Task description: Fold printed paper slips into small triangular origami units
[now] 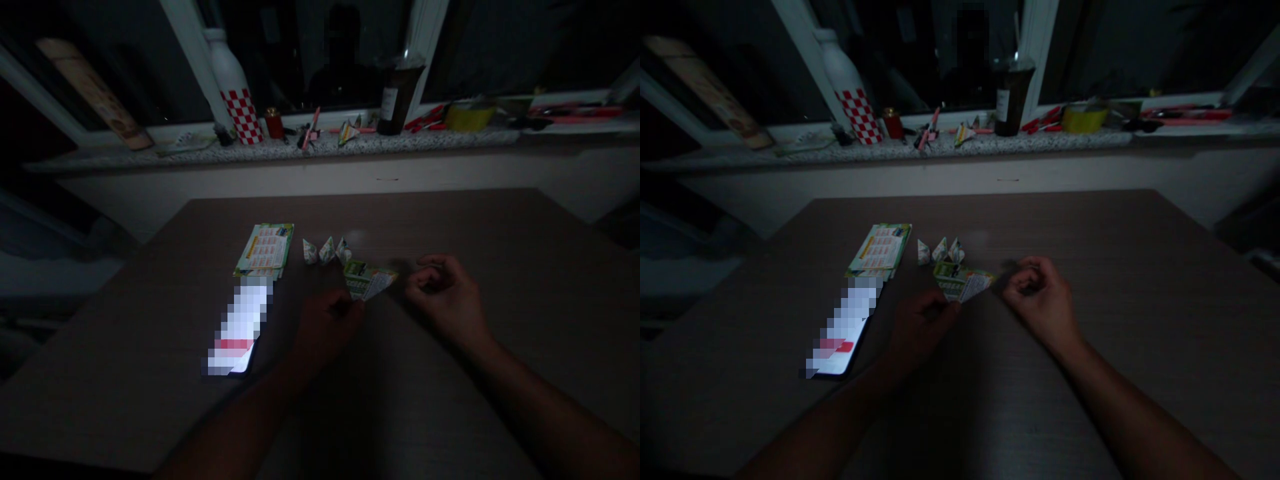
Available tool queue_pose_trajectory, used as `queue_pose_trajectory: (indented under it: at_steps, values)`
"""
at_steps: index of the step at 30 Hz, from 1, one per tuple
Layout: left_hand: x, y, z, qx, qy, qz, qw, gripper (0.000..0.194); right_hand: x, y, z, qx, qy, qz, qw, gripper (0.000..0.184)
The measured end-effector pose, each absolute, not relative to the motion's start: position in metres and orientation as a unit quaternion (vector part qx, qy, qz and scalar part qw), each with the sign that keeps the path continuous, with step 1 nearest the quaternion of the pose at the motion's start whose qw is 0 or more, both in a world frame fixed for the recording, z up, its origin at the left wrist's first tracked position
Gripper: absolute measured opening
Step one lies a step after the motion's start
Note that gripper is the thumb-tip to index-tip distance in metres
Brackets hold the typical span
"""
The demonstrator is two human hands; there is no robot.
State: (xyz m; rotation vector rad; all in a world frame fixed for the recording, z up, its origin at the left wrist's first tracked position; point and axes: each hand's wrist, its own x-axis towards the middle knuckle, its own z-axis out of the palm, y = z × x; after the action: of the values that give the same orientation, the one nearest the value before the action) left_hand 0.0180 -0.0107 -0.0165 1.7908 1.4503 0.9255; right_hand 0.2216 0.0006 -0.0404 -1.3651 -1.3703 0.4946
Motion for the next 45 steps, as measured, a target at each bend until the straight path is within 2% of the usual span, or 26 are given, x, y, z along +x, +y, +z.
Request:
queue_pose_trajectory:
  at_steps: [4, 8, 11, 14, 18, 21, 24, 29, 31, 35, 39, 42, 45]
  values:
    - [0.016, -0.007, -0.02, 0.734, 0.538, 0.314, 0.27, 0.02, 0.223, -0.004, -0.035, -0.55, -0.611, 0.164, 0.546, 0.031]
    - [0.016, -0.007, -0.027, 0.821, 0.473, 0.271, 0.167, 0.012, 0.214, -0.016, -0.024, -0.467, -0.744, 0.06, 0.473, 0.048]
    - [0.015, -0.007, -0.029, 0.853, 0.433, 0.268, 0.115, 0.009, 0.209, -0.02, -0.022, -0.416, -0.782, 0.071, 0.459, 0.048]
    - [0.011, -0.006, -0.027, 0.851, 0.405, 0.32, 0.096, 0.01, 0.21, -0.018, -0.025, -0.419, -0.774, 0.089, 0.467, 0.044]
    - [0.007, -0.006, -0.023, 0.832, 0.373, 0.399, 0.099, 0.006, 0.213, -0.015, -0.027, -0.41, -0.774, 0.093, 0.473, 0.036]
    - [0.007, -0.007, -0.019, 0.812, 0.368, 0.431, 0.138, 0.005, 0.212, -0.015, -0.027, -0.396, -0.783, 0.096, 0.47, 0.03]
    - [0.009, -0.007, -0.018, 0.763, 0.42, 0.435, 0.227, 0.007, 0.209, -0.017, -0.031, -0.41, -0.773, 0.126, 0.468, 0.03]
    - [0.013, 0.002, -0.027, 0.678, 0.487, 0.405, 0.373, 0.026, 0.206, -0.016, -0.038, -0.461, -0.737, 0.258, 0.421, 0.036]
    - [0.013, 0.008, -0.032, 0.701, 0.491, 0.361, 0.369, 0.025, 0.207, -0.014, -0.038, -0.455, -0.762, 0.287, 0.361, 0.038]
    - [0.013, 0.018, -0.04, 0.786, 0.486, 0.258, 0.281, 0.02, 0.209, -0.009, -0.034, -0.435, -0.828, 0.235, 0.264, 0.036]
    - [0.007, 0.018, -0.037, 0.848, 0.444, 0.215, 0.195, 0.022, 0.212, -0.007, -0.034, -0.427, -0.85, 0.205, 0.229, 0.033]
    - [-0.003, 0.015, -0.03, 0.878, 0.385, 0.192, 0.211, 0.038, 0.216, -0.007, -0.036, -0.427, -0.855, 0.196, 0.218, 0.029]
    - [-0.008, 0.013, -0.025, 0.896, 0.366, 0.155, 0.201, 0.041, 0.22, -0.006, -0.037, -0.419, -0.863, 0.187, 0.213, 0.025]
